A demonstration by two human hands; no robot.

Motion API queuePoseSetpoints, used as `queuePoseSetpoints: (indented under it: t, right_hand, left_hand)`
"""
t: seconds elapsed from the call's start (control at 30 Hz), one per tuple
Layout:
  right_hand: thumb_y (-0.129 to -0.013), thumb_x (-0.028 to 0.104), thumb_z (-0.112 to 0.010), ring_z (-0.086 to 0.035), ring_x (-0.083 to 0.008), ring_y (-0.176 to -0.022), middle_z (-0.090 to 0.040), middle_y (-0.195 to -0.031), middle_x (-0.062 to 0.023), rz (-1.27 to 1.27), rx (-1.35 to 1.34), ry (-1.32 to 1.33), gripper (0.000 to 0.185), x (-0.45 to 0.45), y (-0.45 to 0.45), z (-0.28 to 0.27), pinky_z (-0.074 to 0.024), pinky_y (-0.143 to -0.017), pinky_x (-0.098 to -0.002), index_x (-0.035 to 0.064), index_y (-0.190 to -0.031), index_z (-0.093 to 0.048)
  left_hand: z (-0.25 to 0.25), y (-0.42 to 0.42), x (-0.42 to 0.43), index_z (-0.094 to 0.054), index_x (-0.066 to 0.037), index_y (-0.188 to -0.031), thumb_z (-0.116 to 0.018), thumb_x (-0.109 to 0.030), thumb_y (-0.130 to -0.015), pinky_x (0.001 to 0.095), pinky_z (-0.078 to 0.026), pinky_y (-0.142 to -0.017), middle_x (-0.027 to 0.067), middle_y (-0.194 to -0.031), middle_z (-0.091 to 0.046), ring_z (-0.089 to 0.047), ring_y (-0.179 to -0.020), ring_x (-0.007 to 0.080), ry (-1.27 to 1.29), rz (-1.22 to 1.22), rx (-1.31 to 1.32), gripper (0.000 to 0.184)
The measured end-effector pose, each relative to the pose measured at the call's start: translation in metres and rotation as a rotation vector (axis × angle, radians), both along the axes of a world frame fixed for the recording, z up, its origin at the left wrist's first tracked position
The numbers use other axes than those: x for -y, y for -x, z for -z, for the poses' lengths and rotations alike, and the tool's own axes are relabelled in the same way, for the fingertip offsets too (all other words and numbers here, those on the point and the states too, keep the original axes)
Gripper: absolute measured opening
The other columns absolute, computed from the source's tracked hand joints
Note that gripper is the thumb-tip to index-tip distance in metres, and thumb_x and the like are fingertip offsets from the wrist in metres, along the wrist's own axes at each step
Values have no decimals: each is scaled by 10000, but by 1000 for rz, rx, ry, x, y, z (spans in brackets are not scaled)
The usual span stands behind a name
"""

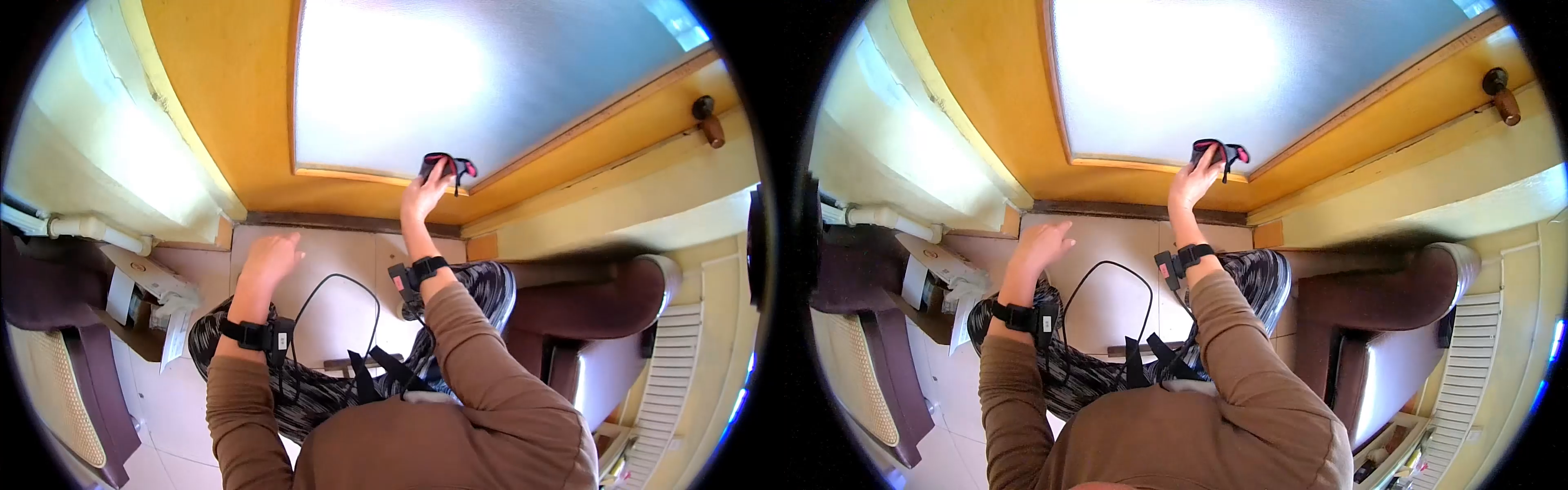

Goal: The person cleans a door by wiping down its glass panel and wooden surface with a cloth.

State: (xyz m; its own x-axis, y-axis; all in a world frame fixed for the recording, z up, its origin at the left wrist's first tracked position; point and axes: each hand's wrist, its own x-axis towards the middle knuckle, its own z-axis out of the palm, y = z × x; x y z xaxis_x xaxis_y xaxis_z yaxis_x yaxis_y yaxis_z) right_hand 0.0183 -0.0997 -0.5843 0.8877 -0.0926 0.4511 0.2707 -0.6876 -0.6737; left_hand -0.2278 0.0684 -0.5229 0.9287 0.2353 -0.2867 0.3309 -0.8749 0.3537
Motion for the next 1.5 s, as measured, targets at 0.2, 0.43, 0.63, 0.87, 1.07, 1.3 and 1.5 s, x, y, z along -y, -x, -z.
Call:
queuePoseSetpoints:
  t: [0.2, 0.43, 0.63, 0.87, 1.07, 1.3, 1.5]
  right_hand:
    - [-736, 42, -418, -568, -263, -930, -568, -1052, -113, -584, -1170, -1229, 477, 30, 22, -2, -482, -835, -394, 84, -1206, -489]
    - [-807, 193, -455, -518, -289, -1089, -548, -1200, -122, -1011, -1457, -1512, 431, 24, 91, -58, -383, -965, -452, 32, -1205, -483]
    - [-906, 351, -470, -529, -236, -1091, -541, -1208, -105, -950, -1257, -1272, 449, 2, 125, -73, -401, -959, -377, 44, -1235, -466]
    - [-890, 264, -515, -504, -225, -1125, -526, -1230, -103, -882, -1277, -1412, 424, 2, 123, -66, -371, -986, -361, 29, -1239, -459]
    - [-888, 244, -513, -481, -216, -1154, -525, -1237, -69, -931, -1104, -1277, 413, 11, 124, -67, -367, -976, -361, 49, -1248, -455]
    - [-911, 131, -505, -434, -138, -1144, -485, -1253, -43, -1053, -665, -942, 387, -18, 153, -88, -302, -1007, -306, 7, -1273, -451]
    - [-941, 358, -383, -398, -279, -1223, -418, -1340, -112, -916, -1065, -1680, 491, -13, 133, -99, -308, -1024, -449, 35, -1309, -366]
  left_hand:
    - [8, 11, -3, -559, -37, -1053, -564, -281, -816, 436, -463, -764, 197, -924, -629, -593, -890, 340, -14, -28, 107, 339]
    - [-38, -7, 4, -471, -29, -1227, -444, -509, -871, 397, -474, -816, 219, -1125, -568, -578, -998, 330, 406, -189, 71, 598]
    - [-22, -17, 22, -403, -20, -1261, -522, -577, -816, 362, -517, -746, 152, -1205, -508, -572, -1019, 254, 1186, -367, 127, 723]
    - [-13, -20, 15, -489, -38, -1182, -651, -331, -792, 317, -504, -690, 52, -1021, -567, -543, -969, 141, 1107, -520, 331, 514]
    - [-4, -22, 8, -494, -86, -1211, -519, -255, -862, 294, -480, -711, 28, -1045, -555, -563, -901, 147, 1438, -616, 505, 389]
    - [-7, -24, 11, -448, -83, -1164, -493, -485, -871, 405, -515, -754, 89, -1050, -562, -592, -846, 216, 1903, -799, 344, 499]
    - [-7, -23, 10, -527, -85, -1079, -625, -298, -834, 347, -517, -726, 67, -1007, -614, -609, -872, 173, 1846, -882, 646, 339]
